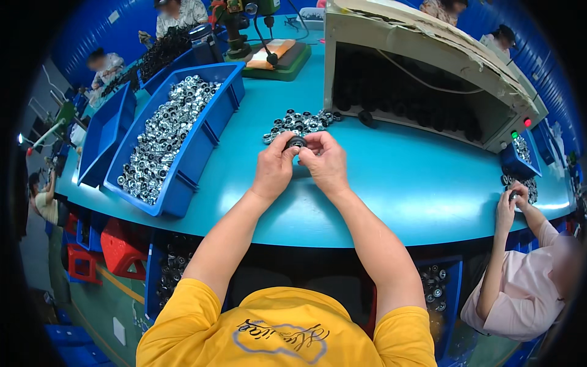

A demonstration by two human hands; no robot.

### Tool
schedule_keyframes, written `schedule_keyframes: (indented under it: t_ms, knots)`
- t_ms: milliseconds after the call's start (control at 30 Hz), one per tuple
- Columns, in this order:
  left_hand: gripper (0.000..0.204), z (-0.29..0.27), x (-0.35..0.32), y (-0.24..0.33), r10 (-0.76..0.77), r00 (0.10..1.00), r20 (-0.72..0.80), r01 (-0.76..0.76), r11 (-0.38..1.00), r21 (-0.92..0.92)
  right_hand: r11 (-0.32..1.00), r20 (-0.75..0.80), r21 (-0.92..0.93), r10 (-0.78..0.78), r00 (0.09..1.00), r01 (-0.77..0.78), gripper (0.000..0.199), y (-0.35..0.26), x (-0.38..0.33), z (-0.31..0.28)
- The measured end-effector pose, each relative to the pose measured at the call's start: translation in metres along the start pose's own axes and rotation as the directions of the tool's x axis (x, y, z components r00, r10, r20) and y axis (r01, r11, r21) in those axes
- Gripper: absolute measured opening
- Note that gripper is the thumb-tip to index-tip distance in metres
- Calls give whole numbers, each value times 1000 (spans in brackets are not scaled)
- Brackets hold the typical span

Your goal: Assembling small metal components into plastic wheel parts at a factory assembly station.

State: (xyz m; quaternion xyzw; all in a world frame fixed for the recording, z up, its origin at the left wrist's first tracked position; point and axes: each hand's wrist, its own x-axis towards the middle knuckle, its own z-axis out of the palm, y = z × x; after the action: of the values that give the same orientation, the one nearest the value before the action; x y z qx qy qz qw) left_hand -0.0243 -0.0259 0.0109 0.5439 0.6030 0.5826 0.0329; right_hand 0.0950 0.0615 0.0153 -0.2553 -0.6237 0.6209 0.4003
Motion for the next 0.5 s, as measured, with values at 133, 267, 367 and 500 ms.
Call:
schedule_keyframes:
  t_ms: [133,267,367,500]
  knots:
    - [26,4,-1,-5,96,994,-48,-91,991,97,999,-2,33,9,1000,-9,21,5,2,0]
    - [29,-3,0,-6,-121,988,96,130,987,-98,993,36,83,76,996,-79,20,7,5,-6]
    - [27,-2,1,-2,-194,975,107,209,967,-144,993,42,71,90,995,-93,19,8,6,-7]
    - [25,2,1,-7,-45,999,28,43,998,48,996,6,23,89,996,-89,20,9,6,-5]
